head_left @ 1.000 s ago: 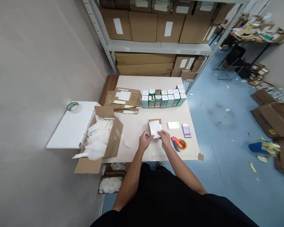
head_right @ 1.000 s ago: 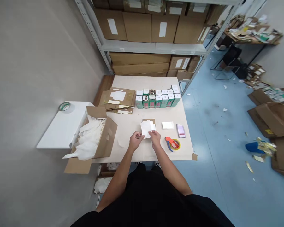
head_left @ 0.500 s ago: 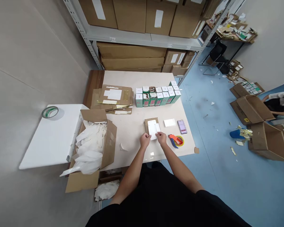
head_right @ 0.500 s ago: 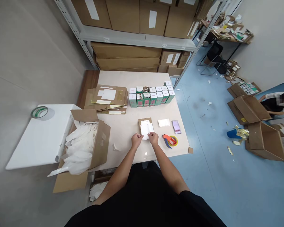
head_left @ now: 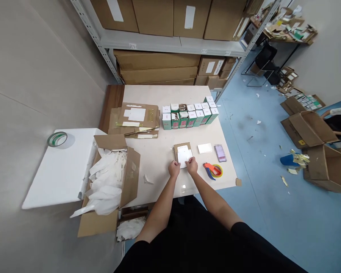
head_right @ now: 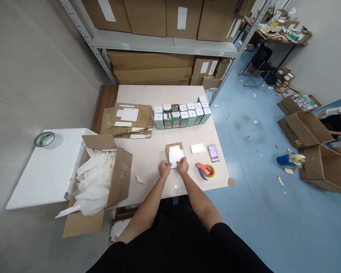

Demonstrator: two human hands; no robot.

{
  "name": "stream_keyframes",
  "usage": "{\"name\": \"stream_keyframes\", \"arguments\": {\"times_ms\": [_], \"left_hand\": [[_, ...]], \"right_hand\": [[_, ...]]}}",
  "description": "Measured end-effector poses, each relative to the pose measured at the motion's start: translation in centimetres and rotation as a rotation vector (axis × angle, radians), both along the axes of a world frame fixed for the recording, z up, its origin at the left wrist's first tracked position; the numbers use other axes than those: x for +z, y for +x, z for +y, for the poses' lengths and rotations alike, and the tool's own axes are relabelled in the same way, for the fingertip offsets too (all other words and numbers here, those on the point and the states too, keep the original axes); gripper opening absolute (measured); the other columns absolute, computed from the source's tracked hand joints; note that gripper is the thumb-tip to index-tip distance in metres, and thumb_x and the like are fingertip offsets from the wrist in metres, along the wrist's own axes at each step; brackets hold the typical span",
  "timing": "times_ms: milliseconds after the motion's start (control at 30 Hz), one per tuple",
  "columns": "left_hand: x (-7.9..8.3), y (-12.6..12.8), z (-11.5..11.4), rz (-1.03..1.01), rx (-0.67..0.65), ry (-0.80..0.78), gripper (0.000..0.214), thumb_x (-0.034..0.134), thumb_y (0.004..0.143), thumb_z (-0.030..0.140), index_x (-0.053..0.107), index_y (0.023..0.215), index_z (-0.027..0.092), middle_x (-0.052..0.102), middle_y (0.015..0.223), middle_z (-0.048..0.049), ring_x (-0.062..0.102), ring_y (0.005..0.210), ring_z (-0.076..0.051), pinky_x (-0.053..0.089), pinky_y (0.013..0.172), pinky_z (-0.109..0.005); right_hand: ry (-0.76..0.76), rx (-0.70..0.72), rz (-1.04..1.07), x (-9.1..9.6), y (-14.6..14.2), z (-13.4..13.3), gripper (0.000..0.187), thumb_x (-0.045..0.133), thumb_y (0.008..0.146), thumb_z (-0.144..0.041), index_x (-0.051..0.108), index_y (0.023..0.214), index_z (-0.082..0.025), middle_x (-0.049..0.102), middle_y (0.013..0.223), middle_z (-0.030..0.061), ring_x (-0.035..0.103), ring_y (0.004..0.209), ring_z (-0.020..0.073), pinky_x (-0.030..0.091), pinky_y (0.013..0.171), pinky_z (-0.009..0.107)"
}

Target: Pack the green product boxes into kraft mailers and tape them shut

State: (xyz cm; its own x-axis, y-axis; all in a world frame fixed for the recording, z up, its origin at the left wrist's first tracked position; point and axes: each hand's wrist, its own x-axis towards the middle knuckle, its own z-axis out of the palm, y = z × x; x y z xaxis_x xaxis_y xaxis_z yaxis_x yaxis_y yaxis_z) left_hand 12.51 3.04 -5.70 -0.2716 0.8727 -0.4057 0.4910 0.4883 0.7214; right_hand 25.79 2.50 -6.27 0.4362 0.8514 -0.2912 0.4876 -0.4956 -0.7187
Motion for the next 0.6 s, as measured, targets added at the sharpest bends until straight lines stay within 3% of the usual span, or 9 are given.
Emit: {"name": "stream_keyframes", "arguments": {"times_ms": [267,600], "left_hand": [[-0.1,0.2,0.1,0.082,-0.006,-0.025,0.019,0.062,0.08,0.025,0.049,0.066,0.024,0.054,0.064,0.0042,0.051,0.065,-0.016,0.032,0.065,-0.025],[1.2,0.5,0.7,0.171,-0.046,-0.158,0.008,0.064,0.081,0.024,0.059,0.076,0.024,0.068,0.077,0.0006,0.062,0.075,-0.018,0.038,0.066,-0.025]], "right_hand": [[-0.072,0.044,-0.041,0.2,-0.3,0.6,0.023,0.064,0.079,-0.028,0.042,0.085,-0.027,0.06,0.073,-0.0059,0.058,0.07,0.0187,0.037,0.066,0.027],[-0.27,0.154,-0.146,1.8,-0.6,1.4,0.013,0.063,0.089,-0.026,0.051,0.095,-0.025,0.069,0.086,-0.0004,0.065,0.082,0.0198,0.041,0.07,0.028]]}}
